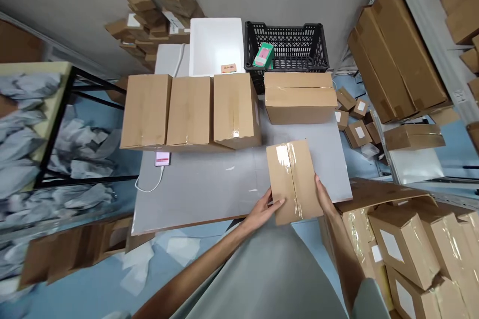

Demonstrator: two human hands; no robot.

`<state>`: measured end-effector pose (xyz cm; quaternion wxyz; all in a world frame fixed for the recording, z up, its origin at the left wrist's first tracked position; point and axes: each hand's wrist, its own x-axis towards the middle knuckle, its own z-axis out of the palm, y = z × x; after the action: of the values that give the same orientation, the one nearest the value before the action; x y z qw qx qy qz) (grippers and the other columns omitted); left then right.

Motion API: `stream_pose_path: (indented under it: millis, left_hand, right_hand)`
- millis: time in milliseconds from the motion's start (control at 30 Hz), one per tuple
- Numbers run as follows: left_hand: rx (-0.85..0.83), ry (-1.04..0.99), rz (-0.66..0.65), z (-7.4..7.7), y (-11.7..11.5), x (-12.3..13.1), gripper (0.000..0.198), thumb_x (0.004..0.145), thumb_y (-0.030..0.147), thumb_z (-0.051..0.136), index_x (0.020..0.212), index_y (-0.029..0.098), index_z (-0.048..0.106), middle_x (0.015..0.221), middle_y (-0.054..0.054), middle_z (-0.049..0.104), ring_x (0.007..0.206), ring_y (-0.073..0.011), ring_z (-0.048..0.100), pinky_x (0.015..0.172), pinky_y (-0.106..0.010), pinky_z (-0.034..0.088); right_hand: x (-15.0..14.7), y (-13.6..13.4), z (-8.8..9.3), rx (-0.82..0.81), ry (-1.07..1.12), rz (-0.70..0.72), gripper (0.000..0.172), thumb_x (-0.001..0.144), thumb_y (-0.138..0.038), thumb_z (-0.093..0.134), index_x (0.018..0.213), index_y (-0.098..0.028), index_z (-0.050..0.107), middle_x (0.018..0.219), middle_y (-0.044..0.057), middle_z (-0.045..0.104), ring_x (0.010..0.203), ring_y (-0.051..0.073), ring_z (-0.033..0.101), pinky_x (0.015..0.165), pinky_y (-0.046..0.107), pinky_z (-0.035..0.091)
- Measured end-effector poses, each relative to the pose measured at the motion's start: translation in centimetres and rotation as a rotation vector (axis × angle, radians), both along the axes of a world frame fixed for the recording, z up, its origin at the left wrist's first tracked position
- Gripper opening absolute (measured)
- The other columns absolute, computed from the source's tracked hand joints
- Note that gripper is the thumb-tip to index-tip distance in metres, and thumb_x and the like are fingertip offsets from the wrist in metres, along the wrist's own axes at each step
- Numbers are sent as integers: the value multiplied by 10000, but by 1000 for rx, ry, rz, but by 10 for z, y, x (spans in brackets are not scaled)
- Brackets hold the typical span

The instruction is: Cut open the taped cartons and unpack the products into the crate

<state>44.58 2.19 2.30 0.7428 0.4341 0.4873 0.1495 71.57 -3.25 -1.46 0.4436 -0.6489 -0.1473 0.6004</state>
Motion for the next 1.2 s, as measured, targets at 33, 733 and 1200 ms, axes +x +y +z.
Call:
stream_pose_path:
  millis: [33, 733, 1200]
  left_hand:
    - [52, 2, 4, 10, 5, 3, 1073, 959, 720, 835, 1842, 289, 403, 1727, -129, 656, 1600, -373, 635, 1341, -548, 534]
    - [305, 203, 129, 53, 104, -3, 924, 888, 433, 871, 1741, 235, 576, 1478, -127, 828, 1372, -383, 785, 1196, -474, 622]
    - [788, 273, 390, 188, 147, -53, 776, 1016, 685, 800, 1643, 241, 693, 1629, -114, 740, 1505, -386, 710, 1259, -518, 610]
  right_hand:
    - [5, 9, 12, -13, -6, -17, 874, 982, -938, 647, 1621, -348, 740, 1748, 7, 649, 1789, 301, 388, 1490, 452, 320]
    - [-29, 119, 47, 47, 79, 85, 1041, 1017, -1004, 364, 1756, -302, 577, 1680, 89, 714, 1614, 361, 645, 1332, 565, 565]
    - [-69, 184, 165, 526, 58, 107, 889, 1058, -892, 517, 1782, -376, 530, 1713, -24, 683, 1812, 309, 339, 1509, 552, 288]
